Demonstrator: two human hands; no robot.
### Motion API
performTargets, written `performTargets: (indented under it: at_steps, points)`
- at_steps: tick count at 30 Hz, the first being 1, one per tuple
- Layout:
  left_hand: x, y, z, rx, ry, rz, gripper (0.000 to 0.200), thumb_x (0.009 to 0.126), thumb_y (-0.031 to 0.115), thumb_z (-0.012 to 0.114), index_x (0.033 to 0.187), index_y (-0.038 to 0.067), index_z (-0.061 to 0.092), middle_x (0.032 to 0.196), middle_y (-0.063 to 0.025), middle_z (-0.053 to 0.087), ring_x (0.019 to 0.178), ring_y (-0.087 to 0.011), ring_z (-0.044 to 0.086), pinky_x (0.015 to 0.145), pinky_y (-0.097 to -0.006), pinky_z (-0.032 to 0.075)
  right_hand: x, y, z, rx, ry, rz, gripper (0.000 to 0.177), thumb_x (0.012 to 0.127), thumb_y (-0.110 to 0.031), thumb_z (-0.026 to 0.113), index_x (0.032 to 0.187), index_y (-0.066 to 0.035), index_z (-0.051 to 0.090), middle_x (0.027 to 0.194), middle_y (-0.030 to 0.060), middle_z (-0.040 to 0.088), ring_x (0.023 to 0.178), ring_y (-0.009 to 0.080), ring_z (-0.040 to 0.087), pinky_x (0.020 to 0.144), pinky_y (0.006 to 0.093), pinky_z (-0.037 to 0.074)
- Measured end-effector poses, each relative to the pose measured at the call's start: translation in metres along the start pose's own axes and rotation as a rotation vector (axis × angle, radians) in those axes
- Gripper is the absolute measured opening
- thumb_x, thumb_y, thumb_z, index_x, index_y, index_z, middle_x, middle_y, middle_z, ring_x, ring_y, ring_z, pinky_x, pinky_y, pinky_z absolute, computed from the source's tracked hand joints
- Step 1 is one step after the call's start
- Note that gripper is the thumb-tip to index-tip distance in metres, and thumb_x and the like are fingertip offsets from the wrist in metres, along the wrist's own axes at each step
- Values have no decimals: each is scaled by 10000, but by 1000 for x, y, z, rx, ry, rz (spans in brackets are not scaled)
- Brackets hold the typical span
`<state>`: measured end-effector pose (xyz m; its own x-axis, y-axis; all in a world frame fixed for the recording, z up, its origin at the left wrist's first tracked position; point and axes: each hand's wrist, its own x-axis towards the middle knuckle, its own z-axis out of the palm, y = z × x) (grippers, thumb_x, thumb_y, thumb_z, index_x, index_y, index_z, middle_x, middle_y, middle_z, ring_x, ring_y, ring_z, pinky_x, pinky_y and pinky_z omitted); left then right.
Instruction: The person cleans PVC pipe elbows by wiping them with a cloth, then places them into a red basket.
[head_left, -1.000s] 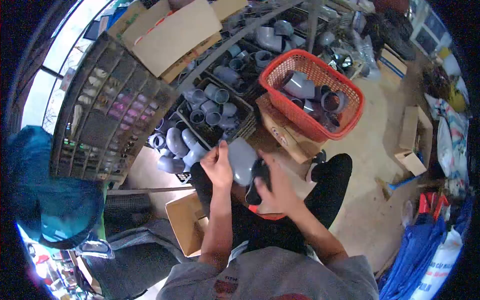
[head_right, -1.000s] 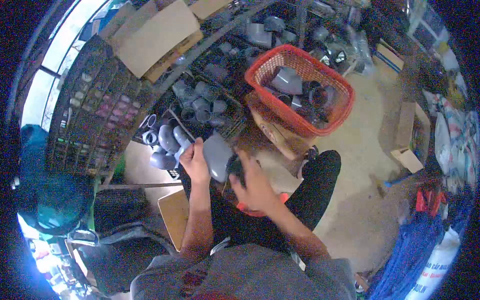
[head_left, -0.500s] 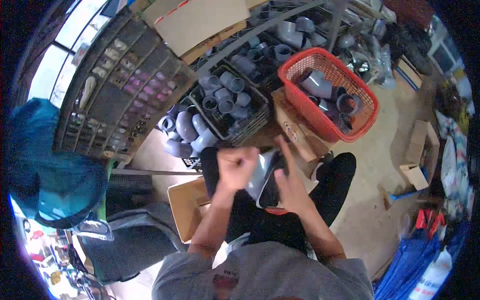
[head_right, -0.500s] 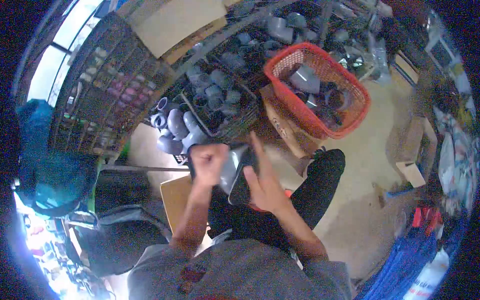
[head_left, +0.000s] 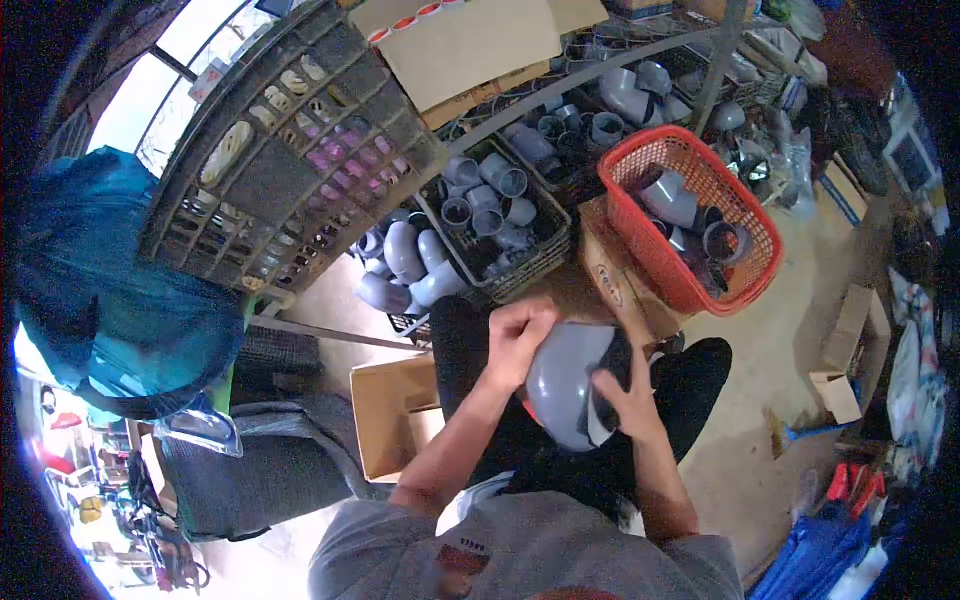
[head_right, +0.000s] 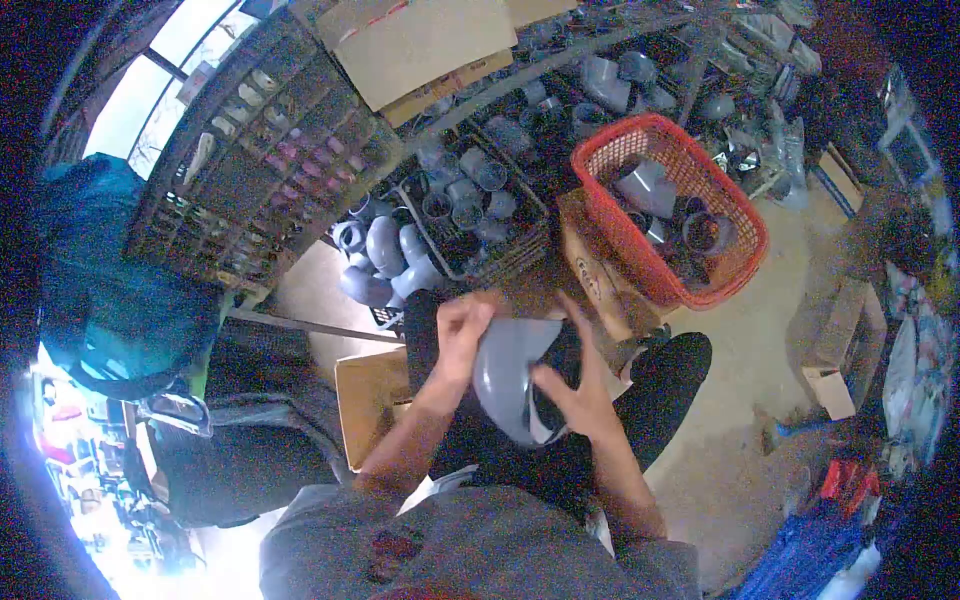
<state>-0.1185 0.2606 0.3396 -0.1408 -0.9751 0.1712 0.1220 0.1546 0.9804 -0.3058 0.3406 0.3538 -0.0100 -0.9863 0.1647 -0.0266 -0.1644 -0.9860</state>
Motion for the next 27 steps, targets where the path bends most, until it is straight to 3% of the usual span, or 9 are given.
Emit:
performTargets:
  at_steps: [3,5,7,9,18,21,23,25,27]
  points:
    - [7,28,22,185,135,-23,279,961,273,654,978,-5,675,931,-69,683,847,-129,604,780,-283,483,-6,19,11,66,207,122,721,941,-299,664,1478,62,348,1539,215,369,1428,321,346,1196,417,219]
    - [-1,17,18,380,189,-220,275,946,238,698,1005,-25,645,896,-64,674,772,-70,589,679,-261,487,-6,20,25,-232,406,28,622,1000,-304,573,1487,22,363,1421,207,501,1313,282,470,1128,387,324]
    - [-20,8,15,288,150,-397,476,892,257,759,1223,-39,589,1049,-133,684,884,-118,640,786,-285,523,-12,26,33,-208,422,46,606,1024,-280,525,1504,29,321,1446,226,467,1321,288,459,1130,387,320]
    - [-47,-6,19,423,21,11,671,829,299,813,1326,-44,521,1110,-169,674,1011,-180,658,898,-333,522,-16,32,43,-115,392,-8,589,1024,-159,475,1519,63,245,1500,270,382,1420,348,352,1180,418,242]
    - [-45,-3,16,144,78,-62,673,819,164,795,1374,-13,459,1217,-120,584,1138,-208,567,1007,-335,440,3,50,16,-18,68,46,567,1066,-249,372,1539,27,229,1574,225,274,1455,343,289,1197,411,211]
    - [-28,0,8,-101,-105,-118,624,858,206,739,1383,11,464,1245,-104,579,1191,-195,526,1069,-344,370,-13,98,3,-57,-99,-251,588,1096,-388,282,1496,42,317,1485,175,434,1378,267,412,1180,379,250]
    - [-18,0,8,-223,-118,-98,648,867,350,740,1364,26,480,1269,-123,599,1219,-224,540,1074,-364,374,-22,91,6,-23,-45,-7,552,1102,-366,300,1484,29,352,1452,152,477,1345,236,454,1166,364,272]
    - [-9,10,9,-391,-147,-93,696,872,458,723,1355,25,471,1269,-130,610,1186,-241,575,1051,-363,402,-22,92,4,542,-131,479,628,1031,-416,509,1481,2,374,1480,179,455,1370,285,432,1175,403,253]
    - [-3,15,9,-328,-149,-23,646,942,500,628,1338,-1,524,1256,-133,633,1144,-214,593,1030,-339,418,-4,51,-1,-10,-159,-224,1120,671,-488,860,1526,-26,304,1594,299,198,1495,410,209,1193,533,164]
